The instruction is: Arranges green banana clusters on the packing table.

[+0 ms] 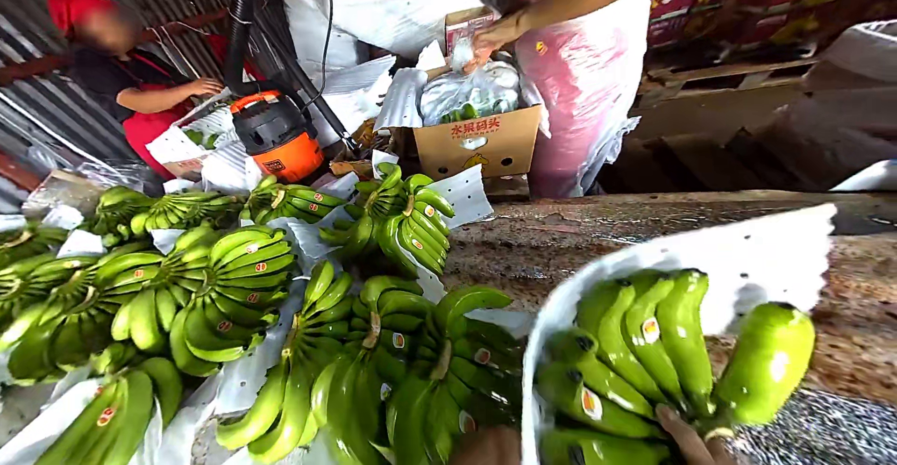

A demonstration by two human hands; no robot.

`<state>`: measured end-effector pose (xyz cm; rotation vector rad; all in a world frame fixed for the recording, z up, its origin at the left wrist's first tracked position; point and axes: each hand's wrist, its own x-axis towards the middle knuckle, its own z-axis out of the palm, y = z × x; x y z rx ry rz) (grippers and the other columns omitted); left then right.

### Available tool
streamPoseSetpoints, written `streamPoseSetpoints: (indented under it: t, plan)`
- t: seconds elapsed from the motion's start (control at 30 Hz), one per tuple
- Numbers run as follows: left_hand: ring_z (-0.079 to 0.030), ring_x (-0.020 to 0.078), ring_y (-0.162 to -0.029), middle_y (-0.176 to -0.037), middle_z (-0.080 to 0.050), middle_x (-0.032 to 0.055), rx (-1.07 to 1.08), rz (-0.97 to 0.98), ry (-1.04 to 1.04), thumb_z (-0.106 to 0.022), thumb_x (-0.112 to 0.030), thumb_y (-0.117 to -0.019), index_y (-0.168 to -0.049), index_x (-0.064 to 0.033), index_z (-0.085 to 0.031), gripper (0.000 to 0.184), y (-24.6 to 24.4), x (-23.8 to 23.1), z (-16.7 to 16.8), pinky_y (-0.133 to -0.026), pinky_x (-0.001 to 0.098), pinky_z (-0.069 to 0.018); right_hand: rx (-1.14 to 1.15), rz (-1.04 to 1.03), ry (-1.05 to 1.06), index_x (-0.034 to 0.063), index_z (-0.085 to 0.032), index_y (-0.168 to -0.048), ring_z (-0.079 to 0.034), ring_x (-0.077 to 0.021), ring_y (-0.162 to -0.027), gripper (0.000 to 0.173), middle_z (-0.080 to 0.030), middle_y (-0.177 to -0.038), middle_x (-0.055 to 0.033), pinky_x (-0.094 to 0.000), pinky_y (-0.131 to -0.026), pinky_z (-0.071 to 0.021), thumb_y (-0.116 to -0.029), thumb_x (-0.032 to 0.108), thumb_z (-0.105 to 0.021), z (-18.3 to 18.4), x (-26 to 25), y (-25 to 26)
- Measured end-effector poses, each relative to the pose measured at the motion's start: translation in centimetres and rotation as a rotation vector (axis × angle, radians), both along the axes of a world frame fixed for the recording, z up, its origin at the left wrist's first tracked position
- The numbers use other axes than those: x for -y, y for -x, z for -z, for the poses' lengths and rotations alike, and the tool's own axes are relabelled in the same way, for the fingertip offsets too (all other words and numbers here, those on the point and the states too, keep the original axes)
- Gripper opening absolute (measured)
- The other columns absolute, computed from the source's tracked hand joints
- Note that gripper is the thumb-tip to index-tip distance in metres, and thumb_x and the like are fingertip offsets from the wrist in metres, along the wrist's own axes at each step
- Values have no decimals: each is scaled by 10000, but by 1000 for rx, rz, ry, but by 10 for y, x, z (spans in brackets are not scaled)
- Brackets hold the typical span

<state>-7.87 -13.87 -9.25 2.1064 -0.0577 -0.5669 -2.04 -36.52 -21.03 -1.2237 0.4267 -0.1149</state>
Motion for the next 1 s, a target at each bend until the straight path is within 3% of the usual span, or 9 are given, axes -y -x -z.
streamPoseSetpoints:
  t: [0.13, 0.23, 0.37, 0.5, 0.67, 0.73, 0.83, 0.9, 1.0]
  plan:
    - [-669, 397, -1087, -1116, -684, 267, -127, -58, -292, -501, -202, -1053, -1222, 68, -629, 343, -86, -17, -28, -953, 589, -516, -10, 64, 66, 48, -451, -1376, -683, -67, -806, 458, -659, -996, -21, -294, -703, -609, -983, 215, -617, -53, -45, -110]
    - [-659, 378, -1139, -1205, -665, 239, -4, -205, -414, -458, -200, -1075, -1364, 4, -551, 366, -161, -38, -57, -961, 570, -523, -39, 133, 36, 14, -476, -1392, -662, -160, -893, 521, -640, -1088, -123, -368, -785, -573, -962, 219, -689, -75, -88, -189]
    - [-642, 354, -1220, -1362, -634, 179, 128, -156, -541, -435, -127, -1066, -1604, -187, -345, 548, -210, -83, -75, -1003, 566, -510, -156, 255, -210, -29, -501, -1345, -627, -254, -996, 474, -611, -1155, -186, -446, -851, -539, -973, 212, -670, -84, -162, -239]
    - [-657, 350, -1155, -1281, -663, 182, 213, -204, -565, -452, -133, -1060, -1598, -230, -370, 552, -224, -140, -80, -973, 564, -514, -224, 228, -561, 22, -369, -1459, -549, -272, -1155, 476, -505, -1336, -178, -480, -933, -502, -1072, 284, -460, -88, -224, -240]
    - [-594, 370, -1265, -1354, -624, 191, 313, -354, -679, -511, -126, -1043, -1458, -118, -563, 418, -266, -227, -55, -1046, 592, -471, -150, 200, -767, 66, -273, -1505, -572, -283, -1174, 460, -452, -1362, -184, -396, -924, -549, -1102, 268, -358, -113, -260, -251]
    - [-530, 394, -1331, -1373, -598, 214, 305, -420, -745, -572, -110, -1006, -1355, -68, -642, 358, -287, -256, -39, -1086, 592, -436, -136, 101, -707, 34, -286, -1487, -614, -261, -1113, 438, -474, -1337, -198, -336, -875, -564, -1099, 215, -380, -122, -276, -250]
    - [-523, 431, -1344, -1401, -571, 268, 134, -464, -749, -592, -264, -1030, -1417, 10, -556, 475, -311, -283, -18, -1098, 610, -420, -42, -222, -413, -51, -341, -1465, -660, -187, -983, 411, -549, -1251, -200, -270, -838, -562, -1071, 48, -405, -123, -301, -252]
    - [-537, 448, -1331, -1416, -558, 288, 37, -463, -649, -604, -404, -1027, -1507, 8, -441, 654, -320, -288, -6, -1093, 627, -416, 141, -425, -86, -83, -411, -1437, -679, -161, -997, 406, -618, -1244, -203, -282, -880, -554, -1040, -21, -462, -116, -317, -265]
    - [-583, 405, -1286, -1361, -606, 248, 22, -501, -611, -572, -285, -1033, -1453, -41, -506, 490, -324, -285, 5, -1052, 595, -462, 349, -689, 523, -26, -606, -1322, -665, -216, -1130, 306, -670, -1251, -174, -392, -998, -526, -1035, 29, -517, -111, -345, -292]
